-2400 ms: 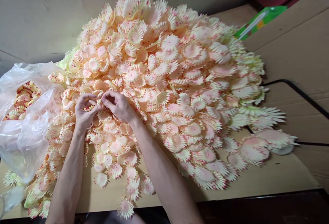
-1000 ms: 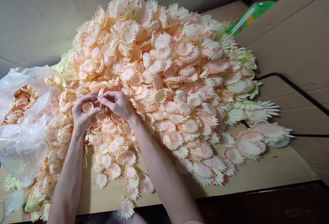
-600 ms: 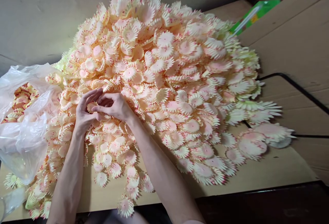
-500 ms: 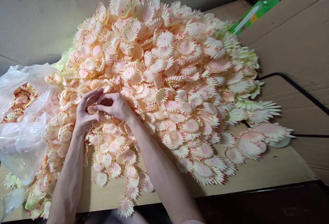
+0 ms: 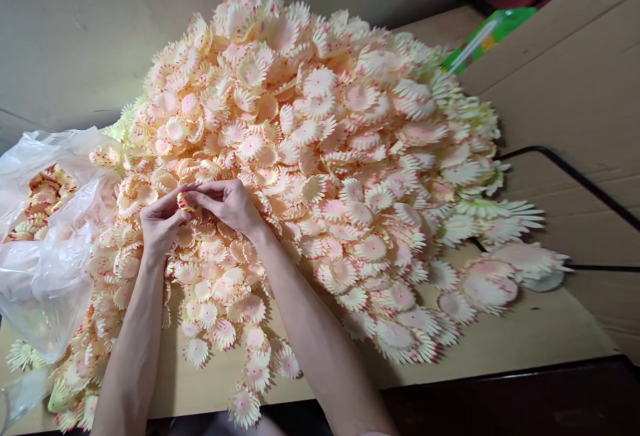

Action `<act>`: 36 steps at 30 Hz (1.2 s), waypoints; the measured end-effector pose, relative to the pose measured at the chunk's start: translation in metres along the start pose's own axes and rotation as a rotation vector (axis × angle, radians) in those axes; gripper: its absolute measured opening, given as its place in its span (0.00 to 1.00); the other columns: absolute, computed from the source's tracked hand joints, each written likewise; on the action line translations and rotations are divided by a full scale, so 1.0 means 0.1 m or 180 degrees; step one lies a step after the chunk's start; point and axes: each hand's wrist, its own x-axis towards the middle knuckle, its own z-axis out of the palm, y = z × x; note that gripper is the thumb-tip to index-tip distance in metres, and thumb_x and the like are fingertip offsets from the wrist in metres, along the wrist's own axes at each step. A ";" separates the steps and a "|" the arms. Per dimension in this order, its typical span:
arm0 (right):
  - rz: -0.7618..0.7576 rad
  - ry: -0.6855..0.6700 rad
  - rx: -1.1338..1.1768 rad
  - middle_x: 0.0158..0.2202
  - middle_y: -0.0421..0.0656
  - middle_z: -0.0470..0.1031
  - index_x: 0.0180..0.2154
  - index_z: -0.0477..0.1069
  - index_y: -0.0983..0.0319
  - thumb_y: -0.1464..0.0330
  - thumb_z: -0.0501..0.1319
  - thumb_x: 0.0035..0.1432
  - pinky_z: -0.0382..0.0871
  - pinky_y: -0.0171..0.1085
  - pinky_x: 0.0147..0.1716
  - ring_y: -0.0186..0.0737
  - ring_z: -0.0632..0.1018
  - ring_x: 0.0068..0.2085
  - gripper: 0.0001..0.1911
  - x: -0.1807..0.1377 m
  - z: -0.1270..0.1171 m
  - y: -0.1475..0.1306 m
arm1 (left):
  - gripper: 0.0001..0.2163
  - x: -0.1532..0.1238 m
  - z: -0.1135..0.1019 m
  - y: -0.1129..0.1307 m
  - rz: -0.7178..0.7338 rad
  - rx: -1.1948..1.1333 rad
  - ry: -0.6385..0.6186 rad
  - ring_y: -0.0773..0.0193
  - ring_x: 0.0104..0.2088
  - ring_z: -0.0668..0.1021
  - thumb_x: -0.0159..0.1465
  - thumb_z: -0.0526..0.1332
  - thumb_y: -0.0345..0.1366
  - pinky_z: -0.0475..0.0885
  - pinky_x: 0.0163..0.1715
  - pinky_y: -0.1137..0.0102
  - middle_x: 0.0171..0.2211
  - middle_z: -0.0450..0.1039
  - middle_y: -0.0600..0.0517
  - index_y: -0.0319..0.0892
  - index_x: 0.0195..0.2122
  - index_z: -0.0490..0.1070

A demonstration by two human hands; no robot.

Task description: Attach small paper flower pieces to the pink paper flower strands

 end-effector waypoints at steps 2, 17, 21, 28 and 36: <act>-0.0027 -0.0013 -0.0062 0.28 0.41 0.81 0.35 0.82 0.61 0.58 0.71 0.51 0.69 0.31 0.22 0.29 0.74 0.22 0.14 0.00 0.00 -0.01 | 0.23 -0.01 0.01 0.01 -0.0031 0.0072 0.0075 0.50 0.45 0.84 0.44 0.78 0.40 0.79 0.49 0.59 0.43 0.83 0.45 0.44 0.42 0.82; 0.0057 -0.0184 0.0178 0.37 0.42 0.81 0.27 0.70 0.60 0.57 0.77 0.37 0.77 0.34 0.39 0.36 0.80 0.37 0.22 0.00 0.02 -0.02 | 0.15 -0.01 0.02 0.02 0.0095 0.0333 0.0376 0.53 0.43 0.84 0.53 0.72 0.45 0.79 0.48 0.59 0.37 0.84 0.50 0.44 0.39 0.83; 0.0015 -0.0131 0.0050 0.31 0.39 0.78 0.29 0.74 0.62 0.60 0.78 0.37 0.76 0.34 0.37 0.33 0.78 0.33 0.20 0.02 0.02 0.05 | 0.17 0.00 0.01 0.01 0.0070 0.0408 0.0284 0.53 0.44 0.84 0.57 0.69 0.49 0.79 0.48 0.61 0.40 0.84 0.47 0.42 0.41 0.83; -0.0059 -0.0178 0.0101 0.32 0.40 0.80 0.33 0.78 0.61 0.61 0.76 0.41 0.76 0.36 0.37 0.34 0.78 0.32 0.18 -0.01 0.02 0.05 | 0.20 0.01 0.00 0.00 0.0024 0.0122 0.0136 0.50 0.46 0.83 0.50 0.73 0.49 0.78 0.50 0.55 0.40 0.84 0.46 0.44 0.41 0.83; -0.0216 -0.0112 -0.0131 0.29 0.40 0.78 0.29 0.80 0.59 0.56 0.73 0.46 0.74 0.36 0.36 0.35 0.76 0.33 0.14 -0.01 0.01 -0.04 | 0.21 0.01 -0.01 -0.02 -0.0048 -0.0132 0.0144 0.58 0.39 0.84 0.50 0.75 0.43 0.79 0.42 0.64 0.35 0.83 0.49 0.46 0.44 0.76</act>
